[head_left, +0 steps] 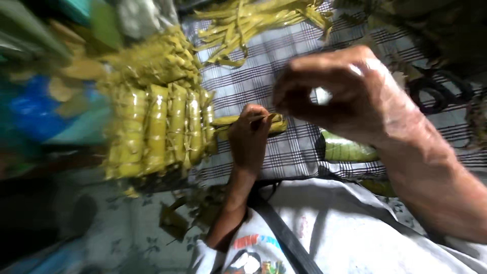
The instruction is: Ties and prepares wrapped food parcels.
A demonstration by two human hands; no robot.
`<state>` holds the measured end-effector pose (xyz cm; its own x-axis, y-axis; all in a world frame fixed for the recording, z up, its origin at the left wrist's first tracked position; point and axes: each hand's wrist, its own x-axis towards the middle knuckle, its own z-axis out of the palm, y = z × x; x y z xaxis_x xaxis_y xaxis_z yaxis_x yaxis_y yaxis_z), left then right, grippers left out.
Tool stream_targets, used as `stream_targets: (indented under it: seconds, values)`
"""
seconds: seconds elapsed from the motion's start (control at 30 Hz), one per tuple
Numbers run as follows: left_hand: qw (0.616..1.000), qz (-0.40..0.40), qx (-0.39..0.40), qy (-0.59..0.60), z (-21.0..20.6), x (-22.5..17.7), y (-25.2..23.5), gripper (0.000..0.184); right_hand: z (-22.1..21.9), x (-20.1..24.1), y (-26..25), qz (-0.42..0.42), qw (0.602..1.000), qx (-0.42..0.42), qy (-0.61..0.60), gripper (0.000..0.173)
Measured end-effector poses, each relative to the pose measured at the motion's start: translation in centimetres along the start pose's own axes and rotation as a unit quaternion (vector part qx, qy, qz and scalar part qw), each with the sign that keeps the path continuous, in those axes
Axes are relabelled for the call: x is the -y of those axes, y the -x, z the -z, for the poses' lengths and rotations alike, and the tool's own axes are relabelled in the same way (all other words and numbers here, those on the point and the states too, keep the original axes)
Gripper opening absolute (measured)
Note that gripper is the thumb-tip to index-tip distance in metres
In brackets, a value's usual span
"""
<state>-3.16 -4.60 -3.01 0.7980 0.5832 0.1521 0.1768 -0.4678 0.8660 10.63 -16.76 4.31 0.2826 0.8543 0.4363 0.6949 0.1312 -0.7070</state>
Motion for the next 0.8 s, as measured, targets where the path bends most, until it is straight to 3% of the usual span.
stream_targets:
  seconds: [0.13,0.3,0.43,0.8]
  values:
    - [0.999,-0.027,0.003,0.042,-0.2,0.9,-0.3,0.010,-4.2,-1.0,4.7,-0.080,0.994,-0.065,0.042,0.017]
    - [0.998,-0.031,-0.010,0.059,-0.2,1.0,-0.1,0.019,-7.2,-2.4,5.0,-0.110,0.985,-0.119,0.061,0.023]
    - [0.996,-0.043,-0.018,0.082,-0.3,1.3,0.4,0.019,-7.7,-2.9,4.7,-0.128,0.985,-0.109,0.023,0.021]
    - [0.995,-0.079,-0.062,0.009,-0.4,1.8,1.1,0.012,-6.6,-3.9,3.2,-0.164,0.984,-0.041,-0.057,0.008]
